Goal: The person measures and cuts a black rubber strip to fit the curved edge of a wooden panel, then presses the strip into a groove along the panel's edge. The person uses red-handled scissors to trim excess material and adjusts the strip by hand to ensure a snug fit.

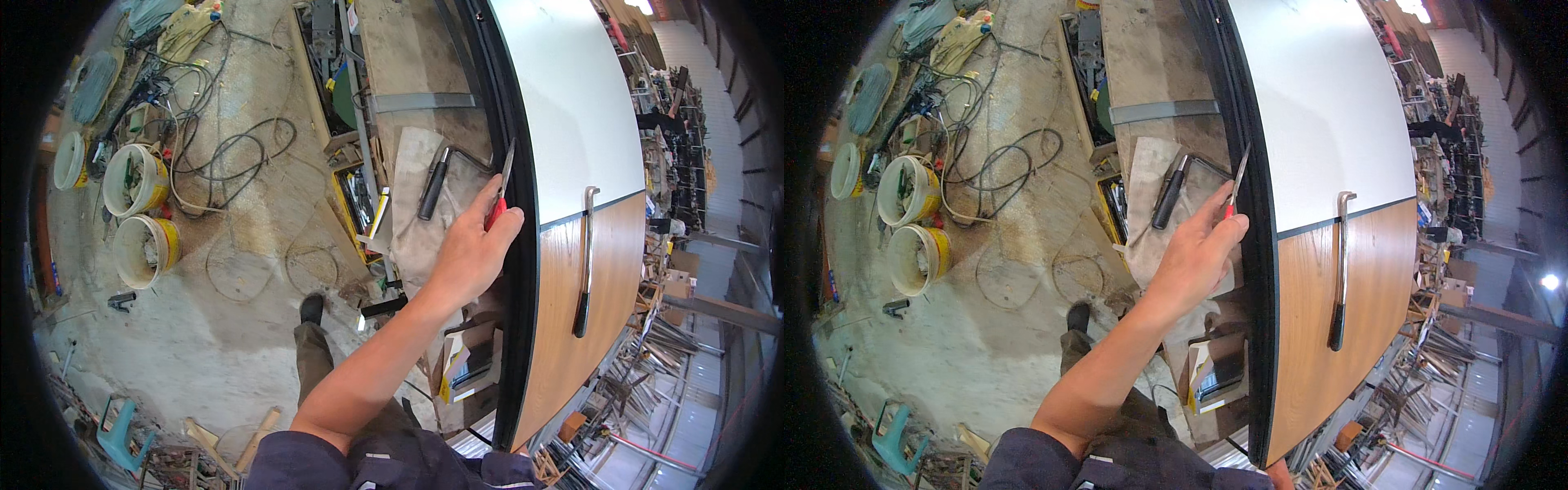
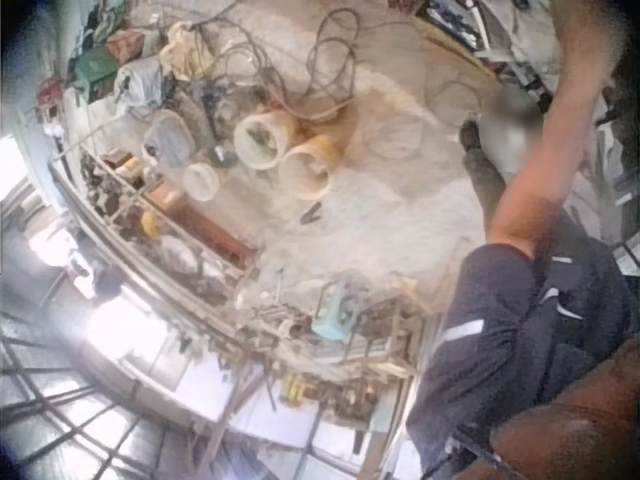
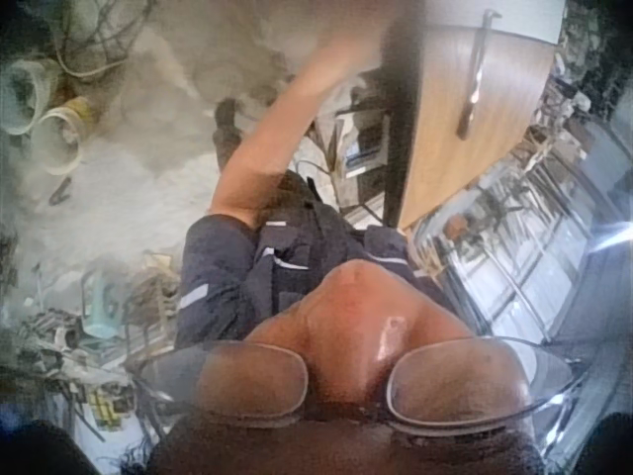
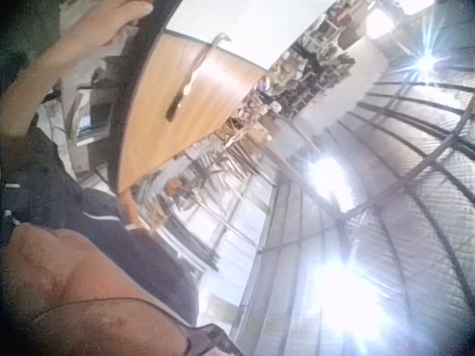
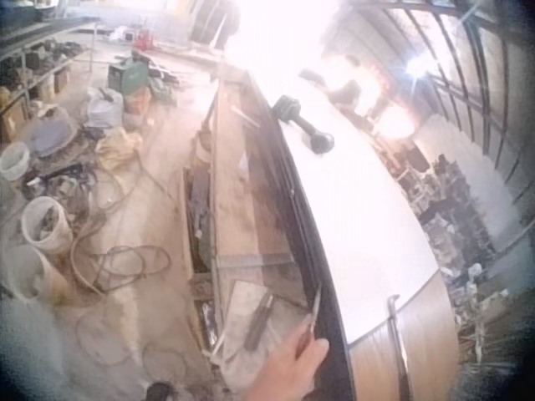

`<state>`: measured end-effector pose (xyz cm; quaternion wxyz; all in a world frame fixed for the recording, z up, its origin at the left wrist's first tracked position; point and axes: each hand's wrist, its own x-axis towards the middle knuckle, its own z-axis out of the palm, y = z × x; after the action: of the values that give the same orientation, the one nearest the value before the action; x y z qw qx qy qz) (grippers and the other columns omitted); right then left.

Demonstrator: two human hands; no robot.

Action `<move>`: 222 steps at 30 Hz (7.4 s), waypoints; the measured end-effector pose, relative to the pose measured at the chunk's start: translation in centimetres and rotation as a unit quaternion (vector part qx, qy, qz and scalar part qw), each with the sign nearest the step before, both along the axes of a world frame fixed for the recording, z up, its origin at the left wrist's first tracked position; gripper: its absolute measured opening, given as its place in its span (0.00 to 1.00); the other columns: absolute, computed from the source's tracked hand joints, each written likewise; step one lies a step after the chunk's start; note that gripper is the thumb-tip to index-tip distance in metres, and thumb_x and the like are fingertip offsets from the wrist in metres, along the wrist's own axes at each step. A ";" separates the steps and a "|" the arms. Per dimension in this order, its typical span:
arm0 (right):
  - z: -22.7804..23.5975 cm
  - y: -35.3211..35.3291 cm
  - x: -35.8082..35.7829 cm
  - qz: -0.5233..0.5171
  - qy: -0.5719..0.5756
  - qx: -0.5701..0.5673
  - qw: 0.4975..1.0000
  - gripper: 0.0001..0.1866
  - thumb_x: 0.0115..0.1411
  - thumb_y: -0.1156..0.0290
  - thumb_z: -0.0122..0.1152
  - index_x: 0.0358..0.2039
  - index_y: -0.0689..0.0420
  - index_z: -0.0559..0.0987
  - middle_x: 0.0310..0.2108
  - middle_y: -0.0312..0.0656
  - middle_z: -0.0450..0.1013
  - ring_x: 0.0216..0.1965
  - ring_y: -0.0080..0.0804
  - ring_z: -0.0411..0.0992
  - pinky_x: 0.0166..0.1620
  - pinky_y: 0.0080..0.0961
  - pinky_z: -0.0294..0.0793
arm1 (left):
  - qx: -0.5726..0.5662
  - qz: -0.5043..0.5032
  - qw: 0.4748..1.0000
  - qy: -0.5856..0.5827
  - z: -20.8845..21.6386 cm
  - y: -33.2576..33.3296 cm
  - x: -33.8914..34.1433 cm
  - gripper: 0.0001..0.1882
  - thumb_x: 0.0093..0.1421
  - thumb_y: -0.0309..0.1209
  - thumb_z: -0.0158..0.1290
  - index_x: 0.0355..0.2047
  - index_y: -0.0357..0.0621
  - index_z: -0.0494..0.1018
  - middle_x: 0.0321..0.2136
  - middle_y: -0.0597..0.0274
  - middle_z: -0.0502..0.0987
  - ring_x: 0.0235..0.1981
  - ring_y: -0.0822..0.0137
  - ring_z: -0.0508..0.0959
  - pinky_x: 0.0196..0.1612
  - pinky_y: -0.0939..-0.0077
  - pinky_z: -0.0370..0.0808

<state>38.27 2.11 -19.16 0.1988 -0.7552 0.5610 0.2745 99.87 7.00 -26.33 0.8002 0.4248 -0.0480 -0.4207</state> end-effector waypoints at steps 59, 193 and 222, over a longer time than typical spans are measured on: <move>-1.4 2.3 -2.7 0.029 -0.034 -0.014 0.999 0.29 0.51 0.64 0.72 0.55 0.58 0.78 0.53 0.57 0.77 0.58 0.60 0.72 0.58 0.45 0.72 | 0.036 0.106 0.991 -0.071 1.5 -1.5 -1.7 0.35 0.68 0.39 0.50 0.66 0.22 0.61 0.41 0.45 0.79 0.44 0.63 0.78 0.52 0.72 0.72; -2.5 23.6 2.5 -0.494 -0.638 0.084 0.585 0.27 0.68 0.51 0.56 0.44 0.69 0.74 0.22 0.41 0.72 0.21 0.26 0.71 0.28 0.24 0.73 | 0.018 -0.514 0.856 -0.060 -5.0 11.1 -48.5 0.22 0.71 0.42 0.55 0.55 0.37 0.73 0.42 0.59 0.81 0.24 0.79 0.74 0.23 0.84 0.70; -2.5 22.4 4.2 -0.520 -0.656 0.086 0.541 0.23 0.71 0.56 0.54 0.24 0.61 0.76 0.19 0.38 0.72 0.20 0.24 0.72 0.27 0.21 0.71 | 0.042 -0.461 0.885 -0.055 -5.1 14.1 -47.3 0.19 0.69 0.38 0.58 0.52 0.36 0.78 0.45 0.58 0.83 0.44 0.74 0.78 0.51 0.76 0.74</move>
<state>42.47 24.50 -21.68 0.6831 -0.2798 0.5416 -0.4022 52.56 21.05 -31.45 0.4931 0.4107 -0.2650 -0.7196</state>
